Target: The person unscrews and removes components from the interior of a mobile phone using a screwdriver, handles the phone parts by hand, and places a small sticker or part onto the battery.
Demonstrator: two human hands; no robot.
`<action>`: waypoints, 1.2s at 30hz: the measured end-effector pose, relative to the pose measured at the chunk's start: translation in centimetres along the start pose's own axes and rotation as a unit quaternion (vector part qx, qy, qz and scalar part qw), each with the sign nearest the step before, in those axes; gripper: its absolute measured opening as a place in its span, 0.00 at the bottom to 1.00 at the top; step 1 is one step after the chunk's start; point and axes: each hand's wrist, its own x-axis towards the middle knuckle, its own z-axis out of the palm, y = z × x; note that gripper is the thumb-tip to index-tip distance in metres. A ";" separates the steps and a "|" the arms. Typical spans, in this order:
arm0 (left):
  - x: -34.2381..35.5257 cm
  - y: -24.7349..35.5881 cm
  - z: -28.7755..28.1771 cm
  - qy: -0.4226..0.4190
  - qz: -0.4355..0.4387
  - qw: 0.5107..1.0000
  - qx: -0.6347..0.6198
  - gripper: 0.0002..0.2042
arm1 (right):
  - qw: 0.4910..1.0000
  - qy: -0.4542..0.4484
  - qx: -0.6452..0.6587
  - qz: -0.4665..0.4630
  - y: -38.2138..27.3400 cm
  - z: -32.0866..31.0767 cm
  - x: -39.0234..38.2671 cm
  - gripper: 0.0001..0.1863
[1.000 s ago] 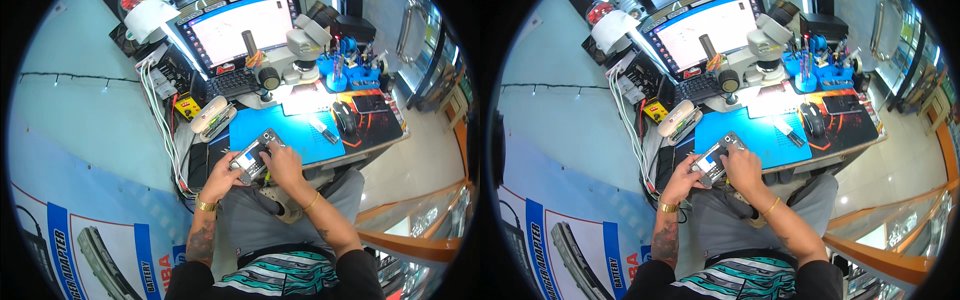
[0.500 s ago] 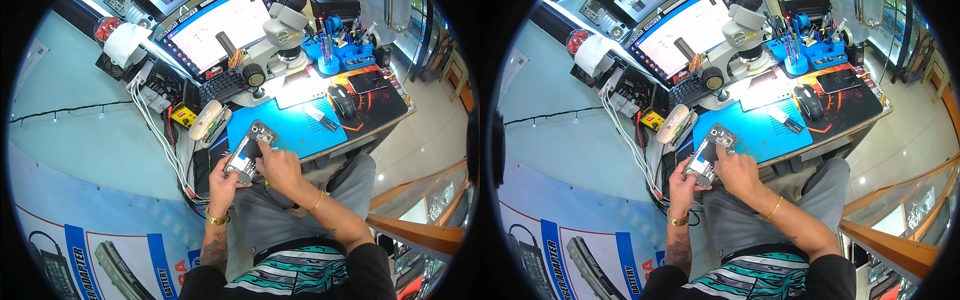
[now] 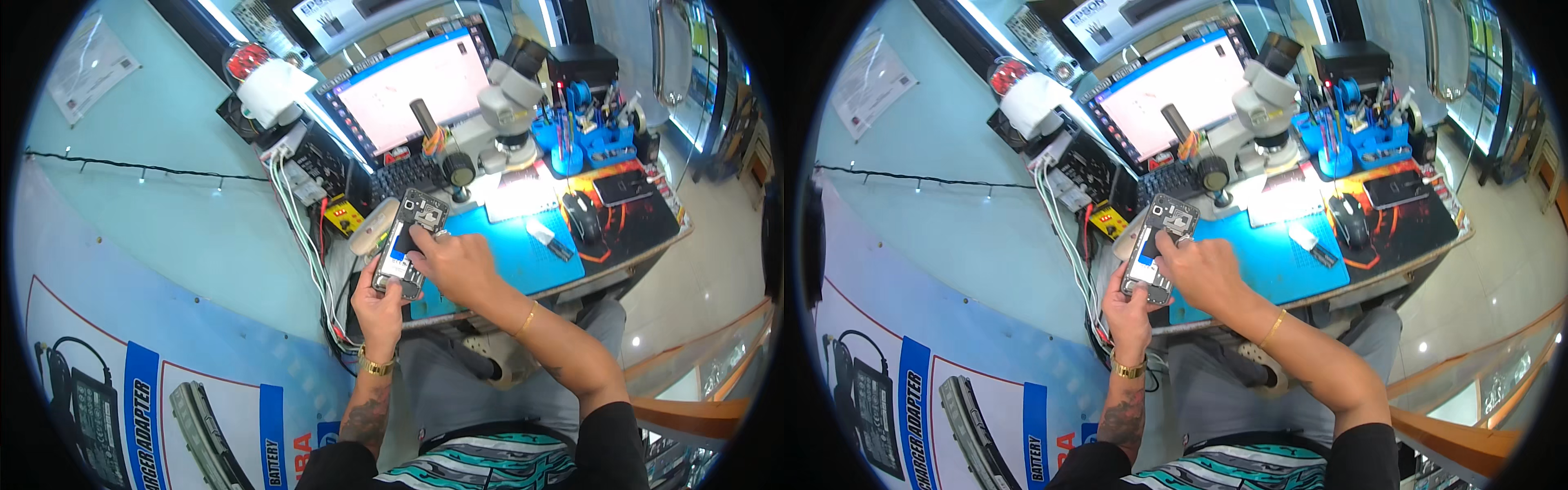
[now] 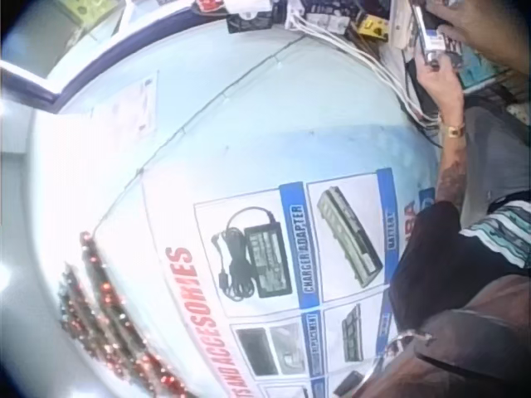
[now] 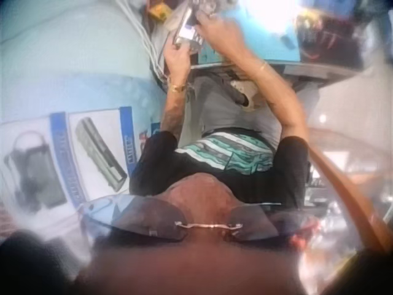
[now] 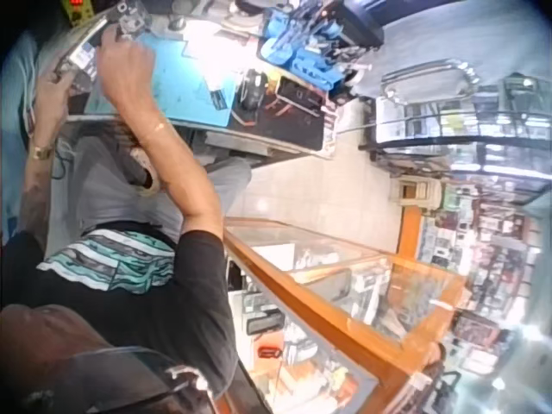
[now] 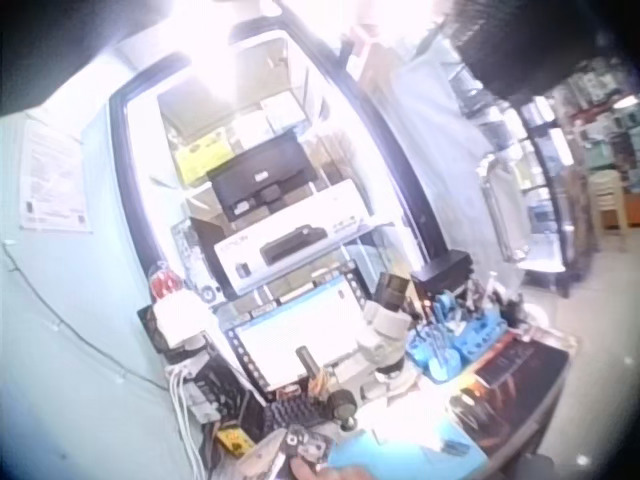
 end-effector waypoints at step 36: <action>7.0 5.6 1.4 -0.104 0.089 0.988 -0.075 0.22 | 0.949 -0.039 0.284 0.129 2.7 -4.4 5.5 0.48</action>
